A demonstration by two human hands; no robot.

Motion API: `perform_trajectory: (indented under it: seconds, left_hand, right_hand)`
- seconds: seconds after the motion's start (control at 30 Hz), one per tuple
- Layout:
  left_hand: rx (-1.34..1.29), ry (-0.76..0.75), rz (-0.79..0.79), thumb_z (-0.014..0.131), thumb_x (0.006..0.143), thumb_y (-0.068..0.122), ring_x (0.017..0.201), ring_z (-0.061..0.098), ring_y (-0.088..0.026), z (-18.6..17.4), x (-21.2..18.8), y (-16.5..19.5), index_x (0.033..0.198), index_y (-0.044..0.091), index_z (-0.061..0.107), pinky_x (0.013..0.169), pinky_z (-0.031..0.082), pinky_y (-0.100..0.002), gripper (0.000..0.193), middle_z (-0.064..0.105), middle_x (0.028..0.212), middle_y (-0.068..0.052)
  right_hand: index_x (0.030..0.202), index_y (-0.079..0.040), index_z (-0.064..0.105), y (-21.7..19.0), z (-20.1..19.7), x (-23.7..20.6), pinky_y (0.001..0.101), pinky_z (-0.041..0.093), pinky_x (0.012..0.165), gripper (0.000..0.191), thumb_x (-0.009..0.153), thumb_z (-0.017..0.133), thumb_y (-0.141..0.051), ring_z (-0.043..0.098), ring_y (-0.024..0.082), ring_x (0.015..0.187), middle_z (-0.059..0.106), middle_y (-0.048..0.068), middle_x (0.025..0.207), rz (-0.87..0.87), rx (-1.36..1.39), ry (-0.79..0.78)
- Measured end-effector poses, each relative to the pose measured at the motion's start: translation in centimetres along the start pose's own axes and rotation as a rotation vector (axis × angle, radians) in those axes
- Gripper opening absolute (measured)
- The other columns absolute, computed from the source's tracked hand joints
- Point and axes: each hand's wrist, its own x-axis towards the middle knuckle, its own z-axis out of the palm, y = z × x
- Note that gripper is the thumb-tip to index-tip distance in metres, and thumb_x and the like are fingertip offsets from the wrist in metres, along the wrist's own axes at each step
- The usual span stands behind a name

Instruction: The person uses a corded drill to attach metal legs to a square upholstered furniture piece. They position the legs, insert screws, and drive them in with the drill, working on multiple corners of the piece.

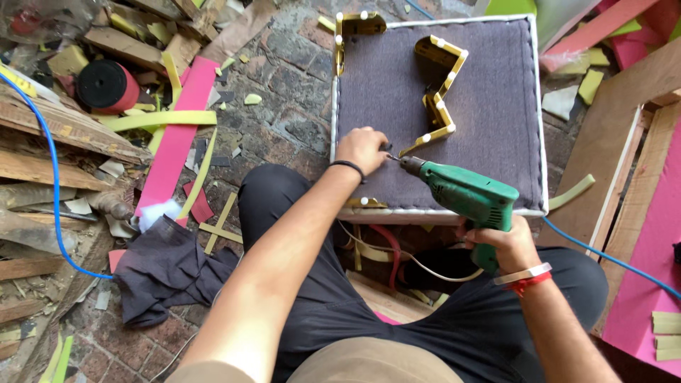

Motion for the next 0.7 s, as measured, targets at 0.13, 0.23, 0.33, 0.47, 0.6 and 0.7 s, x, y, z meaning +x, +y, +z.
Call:
perform_trajectory:
  seconds: [0.13,0.23,0.33,0.47,0.6,0.7]
  left_hand:
    - [0.002,-0.119,-0.017,0.084,0.077,0.03,0.102,0.068,-0.03,-0.6,1.6,1.4,0.09,0.016,0.08,0.087,0.054,-0.044,0.02,0.073,0.102,-0.009]
    - [-0.197,-0.063,-0.102,0.079,0.085,0.027,0.094,0.072,-0.028,-1.4,1.0,0.5,0.093,0.014,0.079,0.087,0.055,-0.043,0.016,0.077,0.095,-0.008]
    - [-0.361,-0.016,-0.11,0.08,0.082,0.02,0.087,0.075,-0.024,-2.5,-1.0,-1.4,0.094,0.012,0.078,0.081,0.057,-0.039,0.015,0.077,0.091,-0.008]
    - [-0.485,0.045,-0.086,0.079,0.081,0.011,0.084,0.077,-0.02,-3.6,-3.5,-2.8,0.093,0.01,0.078,0.077,0.059,-0.034,0.012,0.079,0.089,-0.007]
    - [-0.583,0.074,-0.105,0.078,0.082,0.009,0.083,0.077,-0.017,-4.0,-5.3,-2.9,0.095,0.011,0.078,0.076,0.06,-0.032,0.013,0.079,0.088,-0.006]
    - [-0.592,0.072,-0.116,0.077,0.083,0.01,0.082,0.077,-0.016,-4.1,-6.1,-3.0,0.095,0.011,0.078,0.075,0.059,-0.031,0.012,0.079,0.087,-0.006]
  right_hand:
    - [0.099,0.007,0.075,-1.7,-1.3,0.7,0.0328,0.053,0.062,0.031,0.069,0.067,0.003,0.066,0.021,0.066,0.075,0.016,0.082,0.016,-0.086,-0.019]
    - [0.1,0.006,0.075,-3.1,-2.0,1.3,0.0317,0.053,0.063,0.032,0.069,0.066,0.004,0.067,0.02,0.068,0.075,0.015,0.082,0.025,-0.086,-0.07]
    - [0.1,0.006,0.075,-4.3,-2.2,2.1,0.0338,0.054,0.061,0.034,0.067,0.067,0.005,0.067,0.021,0.066,0.075,0.015,0.082,0.063,-0.077,-0.115]
    - [0.1,0.007,0.075,-5.8,-1.7,2.9,0.0363,0.056,0.06,0.034,0.067,0.068,0.005,0.066,0.022,0.064,0.074,0.015,0.082,0.075,-0.148,-0.147]
    - [0.099,0.006,0.075,-7.2,-1.0,2.6,0.0353,0.057,0.061,0.032,0.068,0.07,0.002,0.068,0.021,0.065,0.075,0.015,0.082,0.027,-0.203,-0.182]
    - [0.099,0.006,0.076,-8.1,-0.6,2.4,0.0358,0.057,0.062,0.033,0.067,0.071,0.0,0.068,0.021,0.067,0.076,0.015,0.082,0.035,-0.256,-0.195]
